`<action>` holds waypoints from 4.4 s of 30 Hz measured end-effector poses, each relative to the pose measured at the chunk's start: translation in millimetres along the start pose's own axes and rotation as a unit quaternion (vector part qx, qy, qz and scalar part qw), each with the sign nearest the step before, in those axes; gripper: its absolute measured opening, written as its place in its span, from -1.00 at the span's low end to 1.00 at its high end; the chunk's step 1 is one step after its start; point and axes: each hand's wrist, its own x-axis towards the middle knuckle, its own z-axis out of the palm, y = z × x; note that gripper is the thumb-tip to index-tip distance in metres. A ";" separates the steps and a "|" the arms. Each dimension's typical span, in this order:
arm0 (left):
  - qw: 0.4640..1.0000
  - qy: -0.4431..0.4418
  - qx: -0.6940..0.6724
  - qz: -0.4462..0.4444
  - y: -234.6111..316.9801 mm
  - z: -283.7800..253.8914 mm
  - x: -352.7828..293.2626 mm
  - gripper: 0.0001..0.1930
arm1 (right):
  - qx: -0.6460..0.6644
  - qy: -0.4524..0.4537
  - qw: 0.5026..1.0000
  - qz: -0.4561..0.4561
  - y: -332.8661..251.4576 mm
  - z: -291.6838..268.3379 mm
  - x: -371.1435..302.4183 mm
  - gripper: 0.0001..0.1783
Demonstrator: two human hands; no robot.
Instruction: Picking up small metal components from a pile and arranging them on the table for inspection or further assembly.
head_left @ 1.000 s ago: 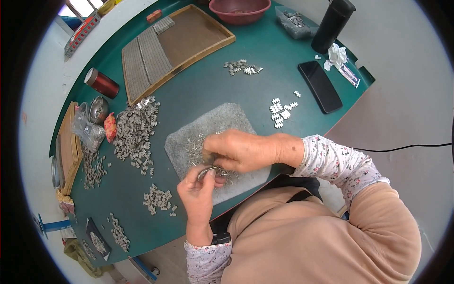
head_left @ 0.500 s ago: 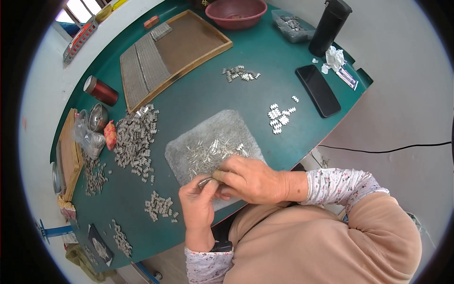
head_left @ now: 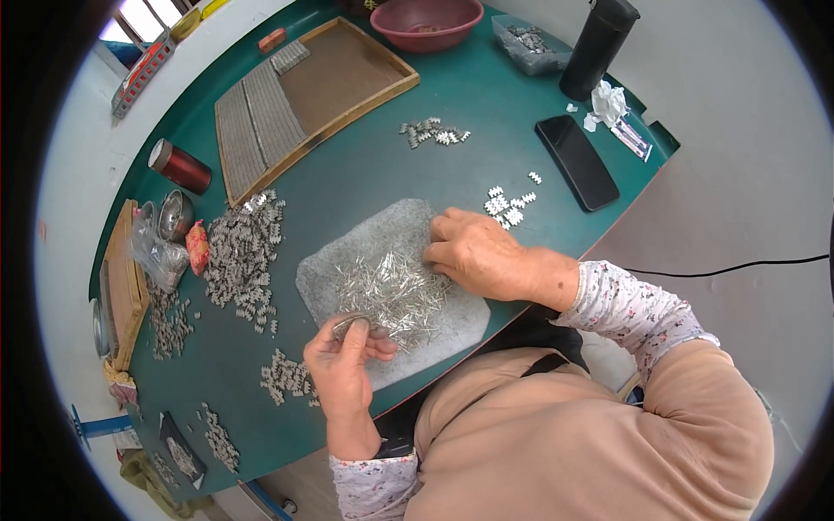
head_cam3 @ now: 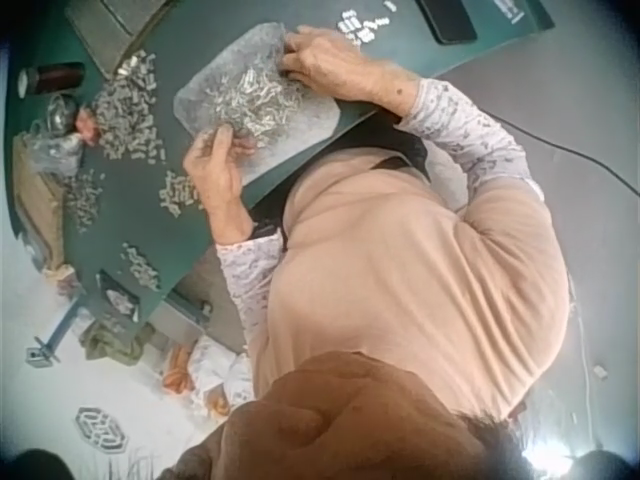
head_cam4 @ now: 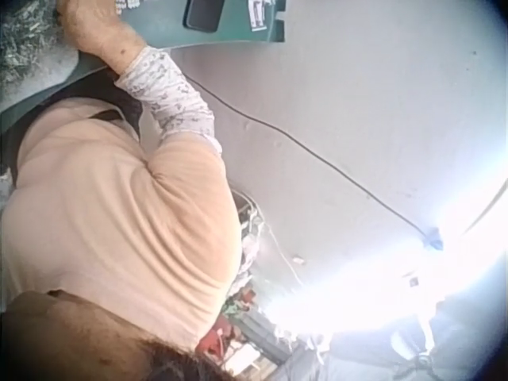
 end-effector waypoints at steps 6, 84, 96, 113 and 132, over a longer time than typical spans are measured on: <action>1.000 0.000 -0.017 -0.013 -6.1 2.0 -3.0 -0.82 | -0.025 -0.005 0.999 -0.027 1.1 5.5 1.6 -0.89; 0.996 -0.087 -0.017 0.018 -7.0 5.4 -7.4 -0.85 | 0.271 0.108 0.954 -0.068 -62.0 33.4 -5.1 -0.69; 0.986 -0.098 -0.105 -0.085 4.7 5.8 0.4 -0.83 | 0.267 0.138 0.951 -0.074 -54.6 27.4 0.6 -0.65; 0.973 -0.056 -0.193 -0.118 -0.4 5.8 0.7 -0.64 | -0.174 -0.057 0.982 -0.041 5.4 -0.4 22.3 -0.87; 0.990 -0.075 -0.120 0.018 18.0 20.9 30.5 -0.96 | -0.083 0.007 0.997 0.007 4.6 4.6 15.3 -0.89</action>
